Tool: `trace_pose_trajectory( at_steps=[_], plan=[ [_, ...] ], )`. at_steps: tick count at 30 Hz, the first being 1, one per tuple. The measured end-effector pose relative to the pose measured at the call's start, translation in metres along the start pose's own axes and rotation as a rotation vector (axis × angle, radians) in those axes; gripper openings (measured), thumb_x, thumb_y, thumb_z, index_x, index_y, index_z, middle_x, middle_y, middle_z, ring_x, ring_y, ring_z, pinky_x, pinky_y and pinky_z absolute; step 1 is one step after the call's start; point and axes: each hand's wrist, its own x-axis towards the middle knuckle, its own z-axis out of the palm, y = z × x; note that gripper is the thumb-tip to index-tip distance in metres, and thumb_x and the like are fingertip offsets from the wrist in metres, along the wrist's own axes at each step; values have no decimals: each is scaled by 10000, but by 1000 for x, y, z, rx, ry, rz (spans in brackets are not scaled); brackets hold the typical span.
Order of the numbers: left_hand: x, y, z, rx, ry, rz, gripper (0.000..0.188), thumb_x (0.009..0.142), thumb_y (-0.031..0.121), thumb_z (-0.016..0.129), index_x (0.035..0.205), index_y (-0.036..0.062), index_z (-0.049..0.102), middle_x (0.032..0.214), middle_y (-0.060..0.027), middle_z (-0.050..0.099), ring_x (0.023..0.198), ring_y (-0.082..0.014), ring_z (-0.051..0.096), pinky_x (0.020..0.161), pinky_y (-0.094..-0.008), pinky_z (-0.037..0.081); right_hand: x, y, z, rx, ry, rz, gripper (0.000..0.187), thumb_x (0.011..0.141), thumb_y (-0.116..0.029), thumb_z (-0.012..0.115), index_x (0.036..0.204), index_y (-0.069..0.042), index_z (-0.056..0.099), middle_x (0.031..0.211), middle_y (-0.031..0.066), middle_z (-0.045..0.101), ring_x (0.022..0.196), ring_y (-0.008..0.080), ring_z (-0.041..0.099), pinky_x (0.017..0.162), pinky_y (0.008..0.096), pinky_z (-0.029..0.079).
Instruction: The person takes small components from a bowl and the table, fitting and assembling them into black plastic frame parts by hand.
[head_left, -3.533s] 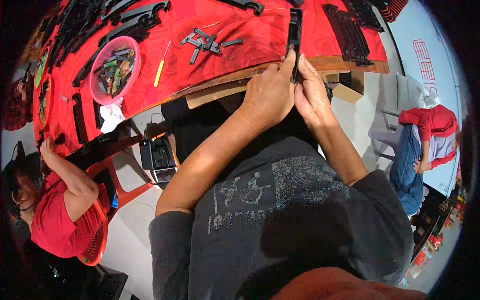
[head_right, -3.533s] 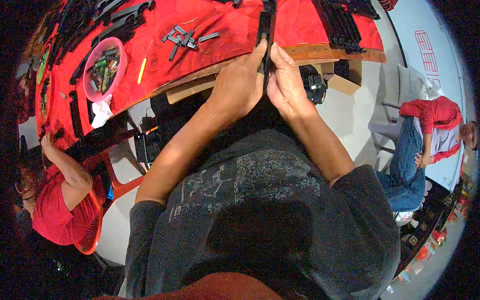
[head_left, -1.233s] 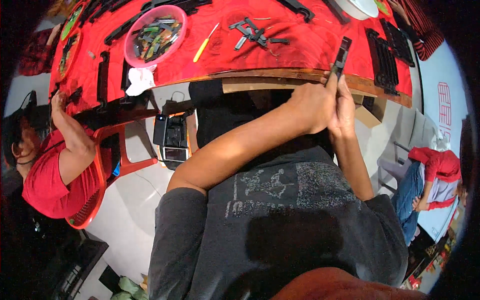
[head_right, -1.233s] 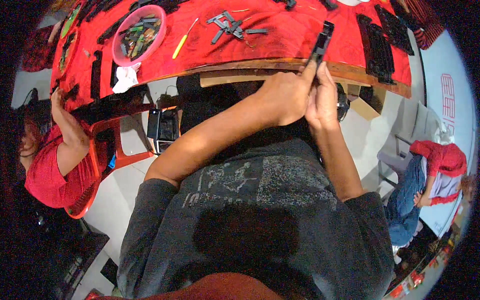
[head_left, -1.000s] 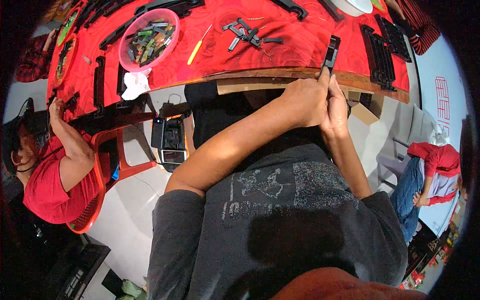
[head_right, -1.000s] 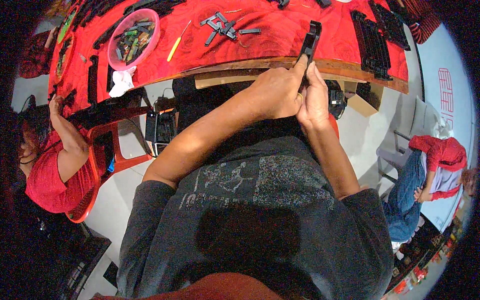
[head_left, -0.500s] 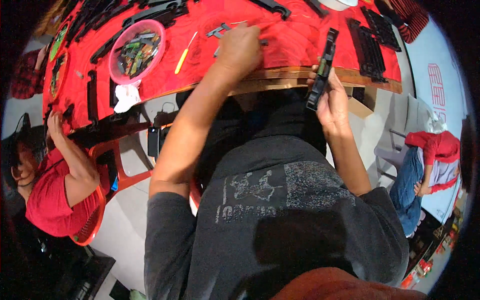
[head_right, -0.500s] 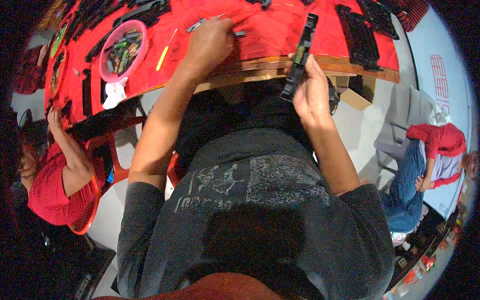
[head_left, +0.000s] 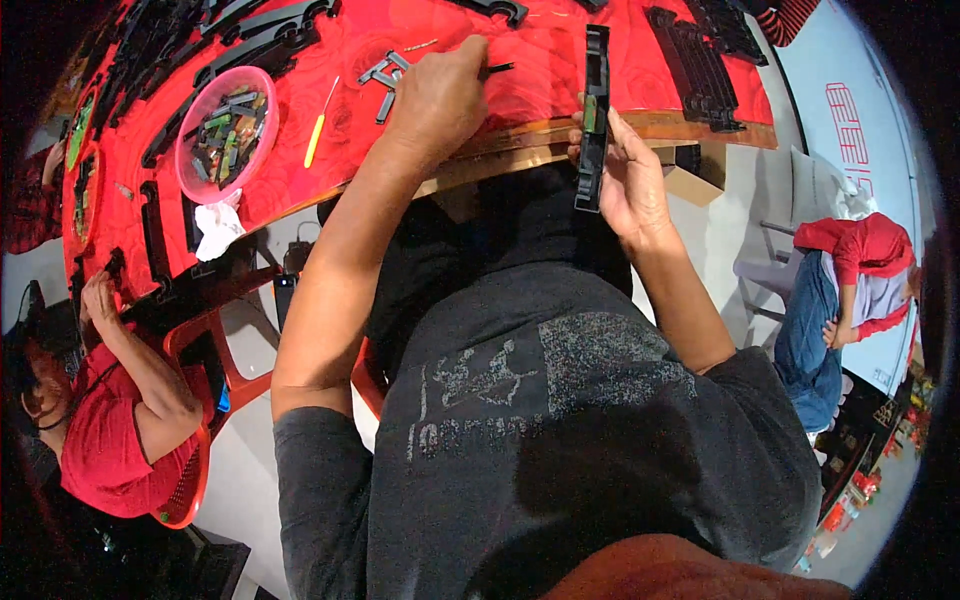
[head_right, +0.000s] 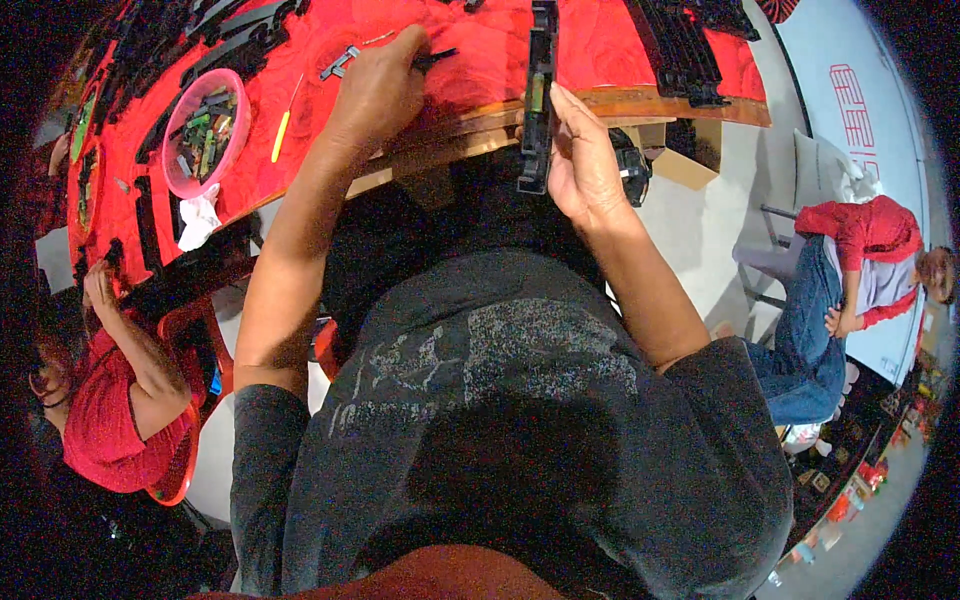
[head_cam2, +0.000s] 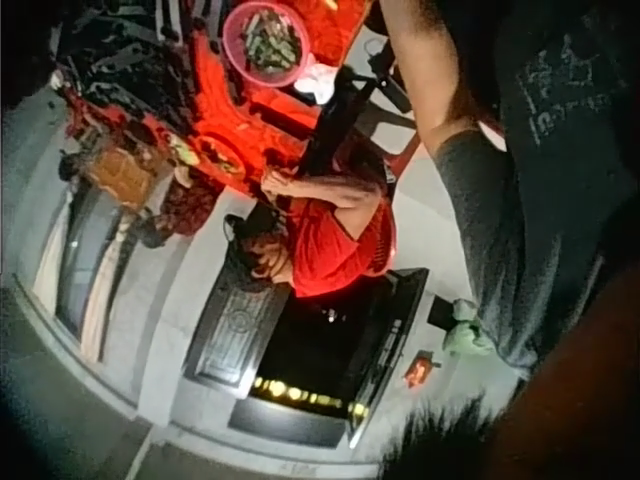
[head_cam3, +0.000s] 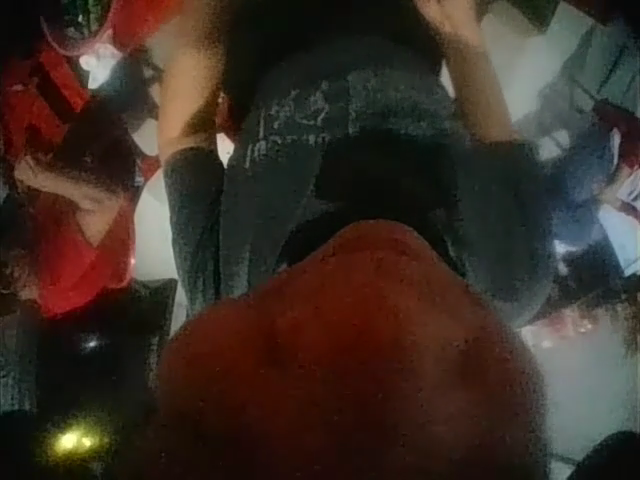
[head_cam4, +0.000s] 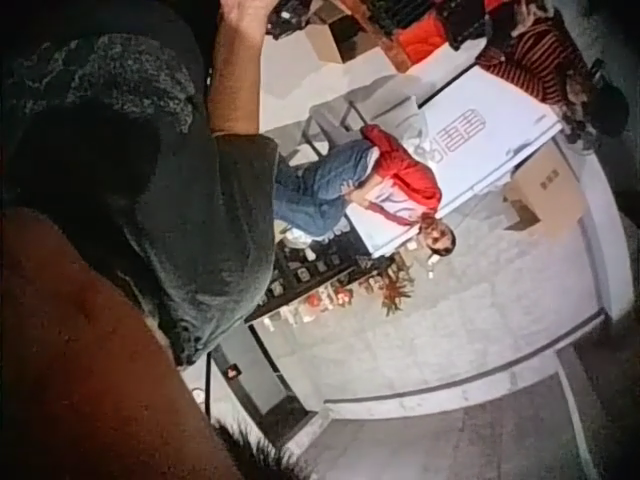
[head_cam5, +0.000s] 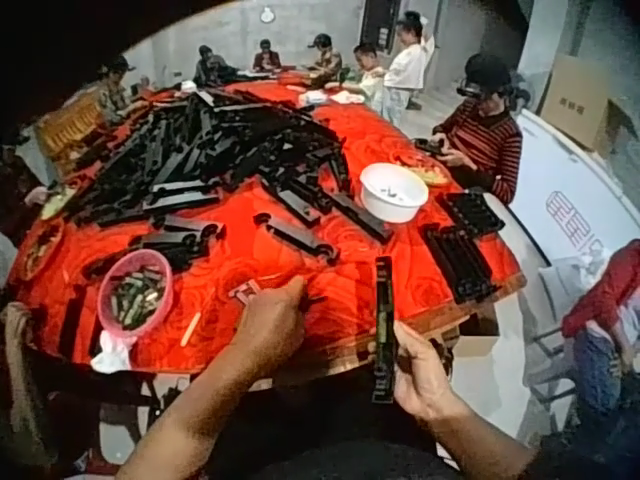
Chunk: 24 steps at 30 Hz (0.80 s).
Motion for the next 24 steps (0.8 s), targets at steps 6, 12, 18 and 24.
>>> trace_pose_trajectory(
  at_steps=[6,12,18,24],
  plan=[
    [7,20,-7,-502,-88,145,164,738,53,561,878,43,645,784,-198,645,779,-368,640,694,-455,488,1,-9,-3,-74,-97,62,334,993,-280,477,1119,13,577,970,108,650,836,173,633,774,282,527],
    [15,37,-13,-483,-145,278,169,696,49,575,838,33,664,767,-195,653,767,-367,649,694,-444,497,-2,-17,4,-199,-103,55,333,981,-277,505,1125,15,577,995,112,656,866,170,640,758,285,544],
    [17,55,-45,-565,-415,186,59,763,-28,531,713,-25,562,641,-194,539,574,-293,549,536,-393,429,4,-26,-5,-253,-178,135,340,975,-269,517,1174,1,571,987,107,663,838,184,664,741,281,558],
    [33,48,-18,-301,-397,340,59,694,-19,557,652,-10,598,668,-209,574,600,-289,590,543,-403,443,14,-24,-2,-414,-166,170,352,958,-270,552,1185,-2,577,964,85,673,805,169,687,686,251,575]
  ],
)
